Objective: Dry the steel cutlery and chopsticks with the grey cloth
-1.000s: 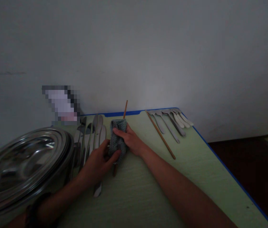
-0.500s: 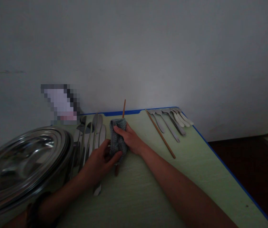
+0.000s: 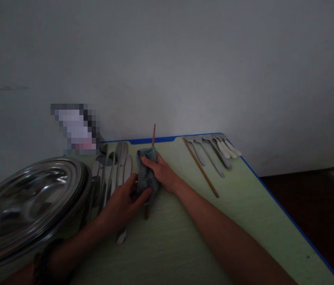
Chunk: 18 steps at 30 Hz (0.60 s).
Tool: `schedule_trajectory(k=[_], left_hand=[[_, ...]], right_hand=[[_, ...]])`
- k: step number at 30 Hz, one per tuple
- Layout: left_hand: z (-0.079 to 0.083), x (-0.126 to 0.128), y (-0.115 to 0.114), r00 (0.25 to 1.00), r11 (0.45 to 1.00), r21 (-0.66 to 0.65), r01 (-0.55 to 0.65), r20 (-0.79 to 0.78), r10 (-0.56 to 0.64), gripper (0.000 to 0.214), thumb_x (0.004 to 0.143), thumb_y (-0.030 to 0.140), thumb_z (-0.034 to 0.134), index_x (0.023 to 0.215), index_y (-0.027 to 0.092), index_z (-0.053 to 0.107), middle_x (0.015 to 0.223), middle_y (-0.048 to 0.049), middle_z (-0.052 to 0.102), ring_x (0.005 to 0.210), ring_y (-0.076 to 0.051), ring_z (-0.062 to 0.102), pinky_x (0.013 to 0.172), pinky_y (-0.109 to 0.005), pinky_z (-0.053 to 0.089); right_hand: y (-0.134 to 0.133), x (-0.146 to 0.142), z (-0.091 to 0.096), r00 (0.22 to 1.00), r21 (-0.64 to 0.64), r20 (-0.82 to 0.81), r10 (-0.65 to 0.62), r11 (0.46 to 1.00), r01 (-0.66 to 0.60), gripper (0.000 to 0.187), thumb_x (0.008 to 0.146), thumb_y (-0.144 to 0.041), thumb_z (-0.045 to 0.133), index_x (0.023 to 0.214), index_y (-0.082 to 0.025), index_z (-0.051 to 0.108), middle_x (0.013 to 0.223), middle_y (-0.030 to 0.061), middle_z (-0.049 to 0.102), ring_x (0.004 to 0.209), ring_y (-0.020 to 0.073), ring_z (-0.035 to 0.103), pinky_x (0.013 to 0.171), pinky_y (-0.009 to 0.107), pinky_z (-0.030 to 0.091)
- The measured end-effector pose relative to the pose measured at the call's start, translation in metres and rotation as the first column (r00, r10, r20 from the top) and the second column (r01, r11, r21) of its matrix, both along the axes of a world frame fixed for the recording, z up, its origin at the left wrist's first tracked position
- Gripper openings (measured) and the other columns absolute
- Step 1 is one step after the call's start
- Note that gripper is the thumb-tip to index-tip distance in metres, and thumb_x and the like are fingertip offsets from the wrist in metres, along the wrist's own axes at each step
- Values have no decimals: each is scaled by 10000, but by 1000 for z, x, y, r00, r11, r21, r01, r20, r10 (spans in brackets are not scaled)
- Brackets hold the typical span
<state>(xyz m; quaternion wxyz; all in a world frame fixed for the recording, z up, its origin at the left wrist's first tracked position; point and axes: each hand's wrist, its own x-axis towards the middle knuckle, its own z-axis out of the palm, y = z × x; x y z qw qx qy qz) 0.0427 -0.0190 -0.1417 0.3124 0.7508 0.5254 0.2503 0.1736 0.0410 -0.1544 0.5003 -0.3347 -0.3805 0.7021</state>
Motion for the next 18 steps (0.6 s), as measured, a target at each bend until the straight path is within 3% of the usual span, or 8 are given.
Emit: schedule_trajectory(k=[18], left_hand=[[1, 0, 0, 999, 1000, 2, 9, -46, -9, 188, 827, 363, 501, 850, 209, 397, 532, 70, 511, 449, -121, 503, 422, -220, 315]], right_hand=[[-1, -2, 1, 1000, -14, 4, -19, 1000, 19, 269, 671, -385, 669, 872, -225, 591, 673, -55, 576, 589, 97, 513, 552, 228, 434]])
